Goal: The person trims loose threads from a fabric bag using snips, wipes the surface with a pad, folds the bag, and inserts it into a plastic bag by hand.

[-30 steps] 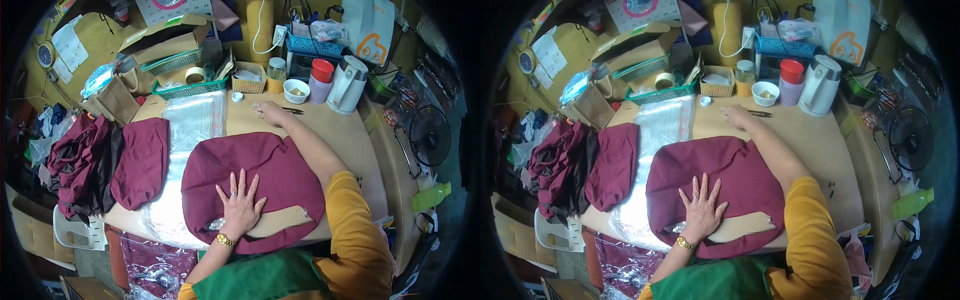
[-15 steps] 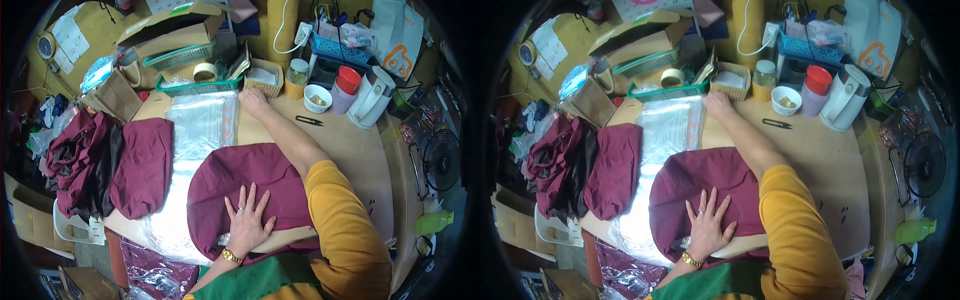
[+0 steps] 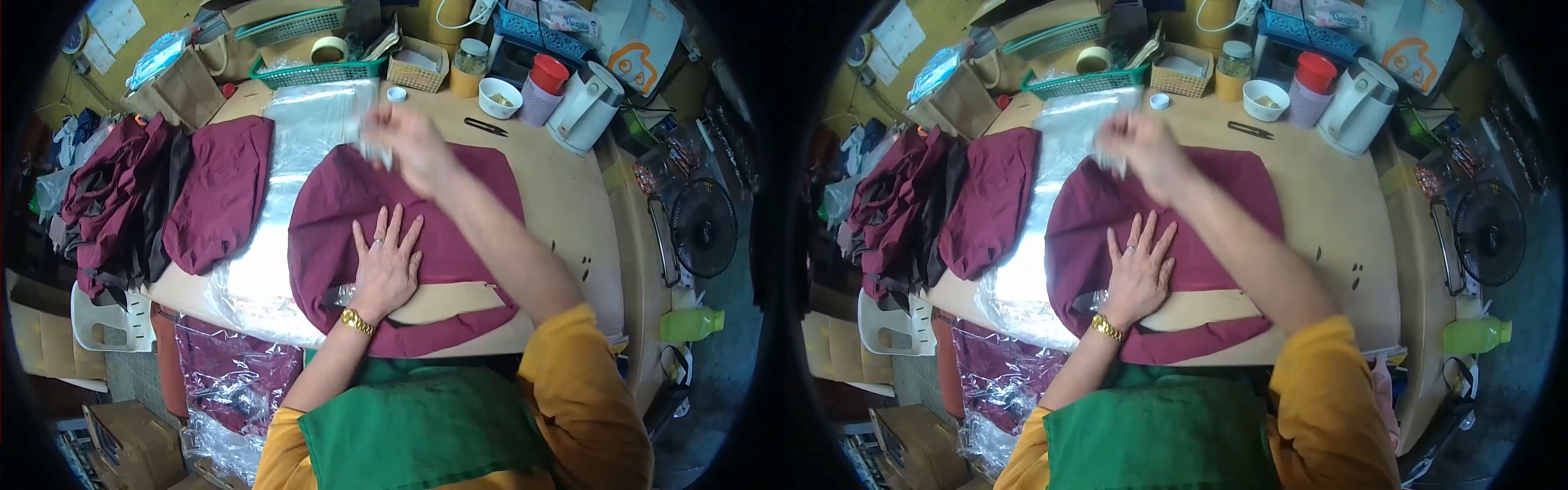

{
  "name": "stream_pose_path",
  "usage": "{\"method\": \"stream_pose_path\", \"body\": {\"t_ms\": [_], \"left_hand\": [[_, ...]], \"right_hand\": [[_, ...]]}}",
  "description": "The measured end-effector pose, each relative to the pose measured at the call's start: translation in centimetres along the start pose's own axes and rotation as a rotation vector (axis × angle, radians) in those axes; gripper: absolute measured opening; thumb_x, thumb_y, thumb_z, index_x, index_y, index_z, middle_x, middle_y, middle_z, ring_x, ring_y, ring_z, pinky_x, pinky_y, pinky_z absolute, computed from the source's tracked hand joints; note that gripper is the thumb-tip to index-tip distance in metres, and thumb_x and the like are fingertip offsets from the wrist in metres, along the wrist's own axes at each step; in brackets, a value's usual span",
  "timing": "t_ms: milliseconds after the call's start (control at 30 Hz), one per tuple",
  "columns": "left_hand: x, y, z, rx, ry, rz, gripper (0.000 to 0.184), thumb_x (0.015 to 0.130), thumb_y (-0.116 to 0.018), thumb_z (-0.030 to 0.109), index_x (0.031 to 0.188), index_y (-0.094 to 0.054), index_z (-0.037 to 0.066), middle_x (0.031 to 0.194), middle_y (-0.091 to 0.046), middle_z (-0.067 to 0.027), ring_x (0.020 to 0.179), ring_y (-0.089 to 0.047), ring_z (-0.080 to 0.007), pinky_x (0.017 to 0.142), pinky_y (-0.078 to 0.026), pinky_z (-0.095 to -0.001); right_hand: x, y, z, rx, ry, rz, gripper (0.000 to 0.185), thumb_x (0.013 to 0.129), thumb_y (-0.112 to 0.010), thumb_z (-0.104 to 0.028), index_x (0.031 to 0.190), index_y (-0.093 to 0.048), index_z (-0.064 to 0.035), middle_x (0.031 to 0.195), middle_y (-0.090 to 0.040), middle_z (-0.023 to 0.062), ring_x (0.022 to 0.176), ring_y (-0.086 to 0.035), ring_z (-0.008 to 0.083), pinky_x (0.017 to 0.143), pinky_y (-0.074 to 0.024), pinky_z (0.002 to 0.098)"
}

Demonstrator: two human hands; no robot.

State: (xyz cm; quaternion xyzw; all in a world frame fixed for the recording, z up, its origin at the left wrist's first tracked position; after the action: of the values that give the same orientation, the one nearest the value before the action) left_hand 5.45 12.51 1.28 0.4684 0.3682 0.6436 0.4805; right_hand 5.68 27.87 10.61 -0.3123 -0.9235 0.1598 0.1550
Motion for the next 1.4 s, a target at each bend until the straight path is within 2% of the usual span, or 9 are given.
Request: {"method": "stream_pose_path", "body": {"t_ms": [100,300,400,467,700,900,1100,1300,1400], "left_hand": [[-0.8,-1.6,-1.5,-0.045,-0.074,-0.202,0.056,0.093,-0.054,0.029,0.145,-0.042,0.014,0.153,-0.033,-0.0156,0.144,-0.025,-0.0370,0.111,-0.008,-0.0686],[-5.3,3.2,-2.5,0.189,0.032,-0.064,0.057,0.093,-0.054,0.039,0.147,-0.042,0.025,0.156,-0.028,-0.0134,0.145,-0.017,-0.0420,0.109,-0.005,-0.0715],[-5.4,2.6,-2.9,0.163,0.008,-0.042,0.054,0.095,-0.050,0.035,0.148,-0.040,0.026,0.157,-0.026,-0.0130,0.145,-0.017,-0.0414,0.110,-0.005,-0.0709],[-5.4,2.7,-2.8,0.166,0.005,-0.045,0.053,0.096,-0.048,0.033,0.148,-0.039,0.025,0.157,-0.026,-0.0127,0.146,-0.017,-0.0410,0.110,-0.006,-0.0704],[-5.4,2.8,-3.0,0.146,0.034,-0.030,0.052,0.096,-0.048,0.029,0.147,-0.040,0.023,0.157,-0.026,-0.0111,0.146,-0.018,-0.0385,0.111,-0.007,-0.0687],[-5.4,2.8,-3.0,0.135,0.021,-0.017,0.051,0.094,-0.050,0.029,0.144,-0.045,0.021,0.156,-0.029,-0.0112,0.145,-0.021,-0.0386,0.111,-0.007,-0.0703],[-5.5,2.9,-2.7,0.127,0.026,-0.017,0.053,0.093,-0.052,0.036,0.144,-0.045,0.022,0.156,-0.030,-0.0110,0.145,-0.020,-0.0384,0.111,-0.008,-0.0698],[-5.6,2.7,-2.8,0.121,0.052,-0.049,0.055,0.093,-0.052,0.038,0.146,-0.043,0.024,0.156,-0.028,-0.0112,0.145,-0.019,-0.0387,0.112,-0.008,-0.0683],[-5.2,2.8,-2.5,0.142,0.046,-0.021,0.055,0.094,-0.052,0.038,0.146,-0.043,0.023,0.156,-0.029,-0.0115,0.145,-0.020,-0.0390,0.111,-0.009,-0.0685]], "right_hand": [[-9.2,-0.4,3.1,0.046,-0.106,-0.033,0.010,0.092,-0.063,-0.004,0.101,-0.060,-0.0027,0.088,-0.064,0.0029,0.079,-0.061,0.0084,0.066,-0.0502,0.0225],[-16.3,5.1,3.8,-0.226,-0.239,0.127,0.008,0.087,-0.065,0.001,0.095,-0.065,-0.0014,0.089,-0.064,0.0040,0.074,-0.063,0.0115,0.064,-0.0520,0.0246],[-16.8,-0.1,2.7,-0.783,-0.076,-0.004,0.006,0.081,-0.067,-0.001,0.080,-0.071,-0.0052,0.084,-0.060,0.0067,0.076,-0.063,0.0199,0.067,-0.0507,0.0335],[-17.1,-2.6,4.6,-1.314,0.436,-0.144,0.002,0.079,-0.069,-0.005,0.080,-0.068,-0.0066,0.083,-0.058,0.0055,0.078,-0.059,0.0212,0.070,-0.0460,0.0351],[-20.6,-0.7,4.1,-1.422,0.197,-0.232,0.006,0.078,-0.061,-0.009,0.082,-0.065,-0.0083,0.083,-0.054,0.0055,0.083,-0.054,0.0230,0.073,-0.0386,0.0372],[-17.5,-3.9,6.8,-1.442,0.323,-0.236,0.006,0.076,-0.058,-0.005,0.078,-0.063,-0.0072,0.083,-0.055,0.0073,0.085,-0.055,0.0259,0.077,-0.0411,0.0391],[-19.0,-1.8,5.0,-1.547,0.183,-0.338,0.008,0.078,-0.056,-0.005,0.080,-0.063,-0.0077,0.082,-0.054,0.0074,0.084,-0.055,0.0261,0.076,-0.0410,0.0394],[-19.4,-2.0,6.4,-1.337,0.327,-0.177,0.008,0.079,-0.056,-0.006,0.080,-0.064,-0.0089,0.082,-0.054,0.0050,0.084,-0.055,0.0244,0.075,-0.0407,0.0389],[-19.9,-0.9,5.8,-1.400,0.215,-0.226,0.009,0.080,-0.056,-0.007,0.082,-0.064,-0.0094,0.083,-0.055,0.0053,0.085,-0.055,0.0240,0.075,-0.0404,0.0379]]}}
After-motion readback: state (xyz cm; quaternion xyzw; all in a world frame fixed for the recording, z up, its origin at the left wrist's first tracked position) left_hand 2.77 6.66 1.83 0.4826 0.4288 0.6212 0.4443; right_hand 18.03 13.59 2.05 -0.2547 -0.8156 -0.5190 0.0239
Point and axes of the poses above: each hand's wrist, its own x-axis towards the middle knuckle, its own y-axis out of the back of the hand, z = x × y, the point moved 4 cm from there along x, towards the middle knuckle
